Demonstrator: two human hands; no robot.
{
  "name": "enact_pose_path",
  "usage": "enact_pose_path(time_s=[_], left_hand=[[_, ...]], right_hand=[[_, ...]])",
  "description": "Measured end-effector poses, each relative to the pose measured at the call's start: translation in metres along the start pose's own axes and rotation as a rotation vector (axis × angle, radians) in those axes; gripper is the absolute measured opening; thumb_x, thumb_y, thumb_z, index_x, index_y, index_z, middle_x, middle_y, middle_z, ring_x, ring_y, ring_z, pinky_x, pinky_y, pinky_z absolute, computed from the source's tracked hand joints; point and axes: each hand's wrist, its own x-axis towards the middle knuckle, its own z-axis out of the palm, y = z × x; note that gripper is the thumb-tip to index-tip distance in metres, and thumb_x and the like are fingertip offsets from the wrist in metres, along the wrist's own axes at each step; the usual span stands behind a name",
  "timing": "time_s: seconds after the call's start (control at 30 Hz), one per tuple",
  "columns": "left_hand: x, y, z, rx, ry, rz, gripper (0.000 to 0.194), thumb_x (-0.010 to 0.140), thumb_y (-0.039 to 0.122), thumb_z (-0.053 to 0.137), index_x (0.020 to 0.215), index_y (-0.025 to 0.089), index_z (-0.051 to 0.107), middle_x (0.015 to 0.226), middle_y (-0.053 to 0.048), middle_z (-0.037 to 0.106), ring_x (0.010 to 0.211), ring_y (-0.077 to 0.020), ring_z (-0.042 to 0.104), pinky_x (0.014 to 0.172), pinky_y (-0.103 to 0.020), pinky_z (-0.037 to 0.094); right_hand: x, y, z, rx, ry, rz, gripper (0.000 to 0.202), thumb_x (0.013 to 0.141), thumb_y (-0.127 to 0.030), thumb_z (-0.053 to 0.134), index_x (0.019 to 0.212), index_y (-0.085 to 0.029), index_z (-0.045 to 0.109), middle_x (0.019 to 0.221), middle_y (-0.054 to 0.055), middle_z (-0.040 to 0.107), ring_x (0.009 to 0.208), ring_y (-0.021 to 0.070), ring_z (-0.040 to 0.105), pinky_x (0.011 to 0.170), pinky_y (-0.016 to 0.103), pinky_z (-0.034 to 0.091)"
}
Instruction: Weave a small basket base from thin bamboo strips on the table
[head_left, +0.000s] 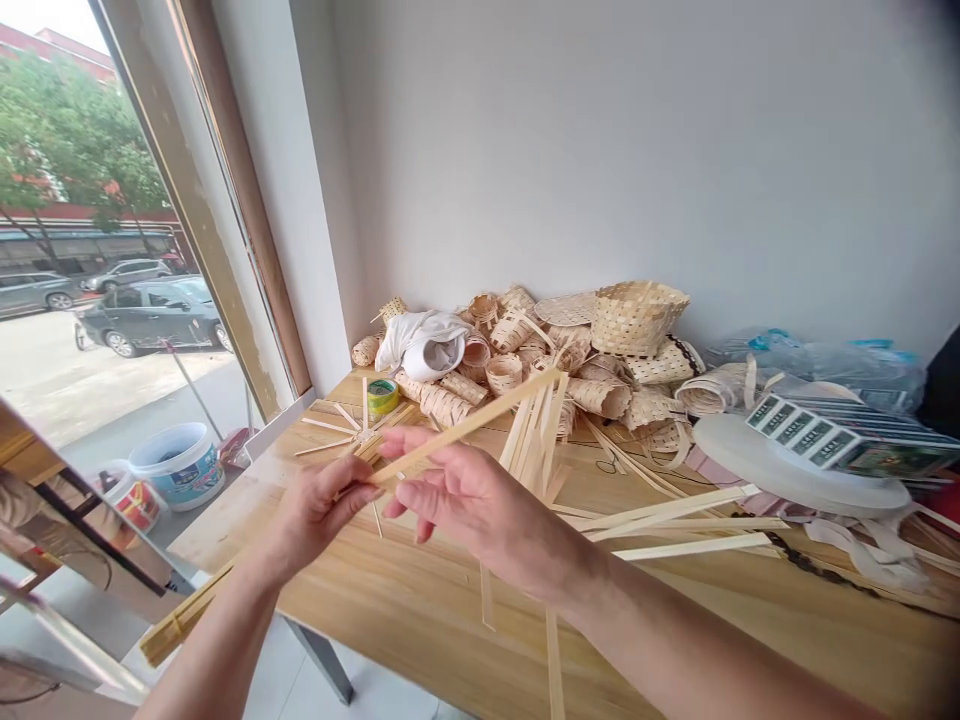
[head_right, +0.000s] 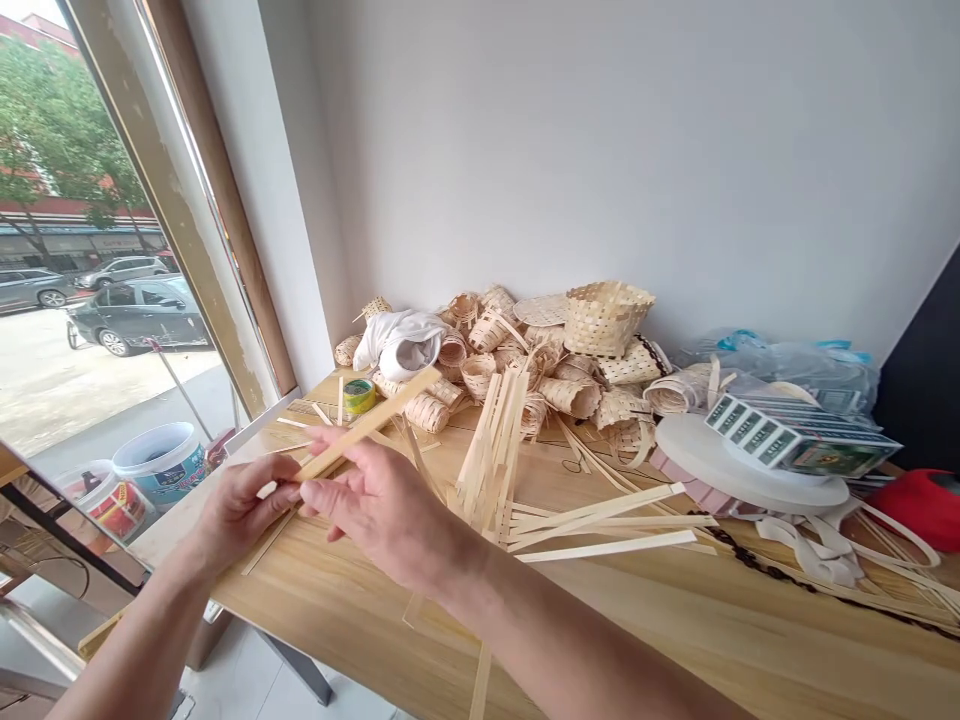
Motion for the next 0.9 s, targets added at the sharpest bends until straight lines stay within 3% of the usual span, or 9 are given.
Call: enact_pose_path(time_s=[0.07, 0.13, 0.23, 0.33, 0.47, 0.57, 0.7, 0.8, 0.9], left_hand=[[-0.011, -0.004, 0.006, 0.073, -0.038, 0.029, 0.019, 0.082, 0.034, 0.048, 0.076, 0.018, 0.056, 0.061, 0.001, 0.059, 0.053, -0.0100, 0.052, 0.050, -0.019, 0.040], [-0.031, -0.022, 0.008, 0.211, -0.025, 0.005, 0.024, 0.080, 0.038, 0.050, 0.095, 0.020, 0.055, 0.078, -0.003, 0.063, 0.067, -0.0138, 0.059, 0.059, -0.022, 0.045], [-0.075, -0.066, 0.004, 0.507, 0.098, -0.161, 0.031, 0.080, 0.039, 0.046, 0.103, 0.020, 0.055, 0.100, -0.008, 0.062, 0.089, -0.0213, 0.060, 0.075, -0.030, 0.047], [-0.122, -0.112, -0.011, 0.722, 0.050, -0.389, 0.029, 0.079, 0.029, 0.040, 0.101, 0.021, 0.057, 0.105, -0.008, 0.061, 0.091, -0.0252, 0.060, 0.075, -0.034, 0.048], [-0.161, -0.148, -0.028, 0.713, -0.047, -0.580, 0.034, 0.077, 0.020, 0.037, 0.101, 0.022, 0.060, 0.111, -0.005, 0.061, 0.090, -0.0221, 0.062, 0.067, -0.028, 0.050], [-0.173, -0.162, -0.035, 0.649, -0.079, -0.625, 0.034, 0.075, 0.024, 0.040, 0.102, 0.026, 0.061, 0.108, -0.002, 0.063, 0.091, -0.0205, 0.062, 0.065, -0.025, 0.051], [-0.168, -0.160, -0.042, 0.599, 0.072, -0.495, 0.030, 0.072, 0.036, 0.042, 0.091, 0.025, 0.062, 0.096, -0.003, 0.067, 0.090, -0.0233, 0.062, 0.076, -0.032, 0.051], [-0.148, -0.134, -0.041, 0.548, 0.229, -0.394, 0.034, 0.072, 0.044, 0.043, 0.091, 0.023, 0.061, 0.100, -0.008, 0.064, 0.098, -0.0275, 0.058, 0.089, -0.041, 0.044], [-0.120, -0.102, -0.022, 0.388, 0.298, -0.549, 0.038, 0.069, 0.050, 0.050, 0.098, 0.026, 0.059, 0.104, -0.005, 0.063, 0.092, -0.0269, 0.060, 0.084, -0.042, 0.047]], right_hand=[[0.013, 0.003, 0.009, -0.030, -0.015, -0.025, 0.027, 0.084, -0.028, 0.048, 0.104, -0.014, 0.059, 0.086, 0.006, 0.062, 0.072, 0.0109, 0.058, 0.060, 0.022, 0.048], [0.019, 0.005, 0.012, -0.068, 0.018, -0.022, 0.023, 0.085, -0.025, 0.045, 0.092, -0.012, 0.063, 0.070, 0.002, 0.060, 0.065, 0.0094, 0.057, 0.061, 0.022, 0.048], [0.022, 0.004, 0.009, -0.036, 0.099, -0.008, 0.021, 0.084, -0.025, 0.048, 0.084, -0.011, 0.063, 0.068, 0.002, 0.060, 0.062, 0.0086, 0.057, 0.060, 0.022, 0.049], [0.024, 0.008, 0.007, 0.072, 0.122, -0.012, 0.021, 0.082, -0.029, 0.051, 0.079, -0.010, 0.062, 0.066, 0.002, 0.061, 0.061, 0.0090, 0.058, 0.059, 0.022, 0.049], [0.027, 0.008, 0.004, 0.169, 0.123, -0.041, 0.026, 0.079, -0.035, 0.055, 0.074, -0.011, 0.062, 0.062, 0.001, 0.060, 0.058, 0.0092, 0.059, 0.058, 0.024, 0.050], [0.025, -0.010, -0.012, 0.157, 0.191, -0.164, 0.024, 0.080, -0.033, 0.054, 0.072, -0.012, 0.062, 0.064, 0.000, 0.061, 0.058, 0.0080, 0.059, 0.057, 0.022, 0.050], [0.002, -0.055, -0.046, 0.113, 0.465, -0.469, 0.022, 0.085, -0.026, 0.049, 0.072, -0.014, 0.062, 0.073, -0.001, 0.065, 0.060, 0.0049, 0.058, 0.057, 0.018, 0.048], [-0.034, -0.081, -0.069, 0.011, 0.636, -0.533, 0.021, 0.087, -0.017, 0.043, 0.076, -0.016, 0.061, 0.072, -0.003, 0.066, 0.058, 0.0029, 0.057, 0.058, 0.019, 0.045], [-0.086, -0.094, -0.097, -0.217, 0.858, -0.615, 0.026, 0.090, -0.019, 0.037, 0.080, -0.019, 0.061, 0.077, -0.005, 0.065, 0.067, 0.0012, 0.057, 0.065, 0.020, 0.042]])
